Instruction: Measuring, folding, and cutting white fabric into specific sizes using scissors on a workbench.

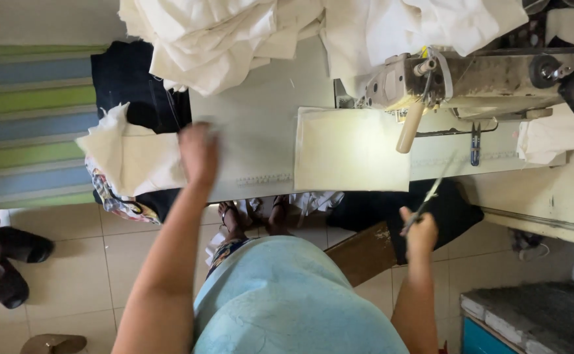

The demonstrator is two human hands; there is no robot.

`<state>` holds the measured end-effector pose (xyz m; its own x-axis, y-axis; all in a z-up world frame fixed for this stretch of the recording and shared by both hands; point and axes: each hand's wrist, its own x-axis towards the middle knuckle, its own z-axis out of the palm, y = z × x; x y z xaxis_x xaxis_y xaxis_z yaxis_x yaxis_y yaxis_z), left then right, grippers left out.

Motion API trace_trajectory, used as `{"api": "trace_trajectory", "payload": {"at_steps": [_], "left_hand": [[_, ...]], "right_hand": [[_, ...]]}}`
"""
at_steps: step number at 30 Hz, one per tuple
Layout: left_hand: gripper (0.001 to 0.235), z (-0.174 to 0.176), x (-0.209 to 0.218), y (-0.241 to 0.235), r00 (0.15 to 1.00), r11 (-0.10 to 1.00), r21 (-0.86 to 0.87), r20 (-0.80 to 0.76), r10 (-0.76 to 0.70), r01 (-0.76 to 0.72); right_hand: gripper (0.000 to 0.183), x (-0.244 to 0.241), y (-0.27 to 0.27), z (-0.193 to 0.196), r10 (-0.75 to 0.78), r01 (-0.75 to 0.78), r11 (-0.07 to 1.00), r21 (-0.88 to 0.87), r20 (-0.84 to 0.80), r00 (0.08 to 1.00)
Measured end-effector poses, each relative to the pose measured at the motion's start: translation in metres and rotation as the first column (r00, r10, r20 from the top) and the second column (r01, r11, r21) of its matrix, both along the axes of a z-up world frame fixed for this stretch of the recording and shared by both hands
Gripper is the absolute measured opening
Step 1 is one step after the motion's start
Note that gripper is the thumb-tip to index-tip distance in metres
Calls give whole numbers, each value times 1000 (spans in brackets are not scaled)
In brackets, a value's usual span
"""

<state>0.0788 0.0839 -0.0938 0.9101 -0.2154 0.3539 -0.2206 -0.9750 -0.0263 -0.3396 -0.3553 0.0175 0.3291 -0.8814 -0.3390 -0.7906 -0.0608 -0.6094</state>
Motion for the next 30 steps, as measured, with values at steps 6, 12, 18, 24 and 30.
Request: {"api": "trace_trajectory", "payload": {"at_steps": [6, 12, 18, 24, 30], "left_hand": [[66, 28, -63, -192, 848, 844, -510, -364, -386, 165], [44, -9, -64, -186, 763, 875, -450, -498, -412, 179], [63, 56, -22, -63, 609, 836, -450, -771, -186, -314], [54, 115, -66, -78, 860, 900, -89, -266, -435, 428], [64, 97, -78, -102, 582, 753, -214, -517, -628, 622]], "right_hand": [[50, 51, -131, -42, 67, -203, 943, -265, -446, 892], [27, 70, -153, -66, -8, -194, 896, -400, -450, 893], [34, 56, -77, -12, -16, -40, 979, -202, -267, 964], [20, 23, 71, 14, -157, 29, 950, 310, 398, 904], [71, -41, 154, 6, 97, -465, 699, 543, 573, 814]]}}
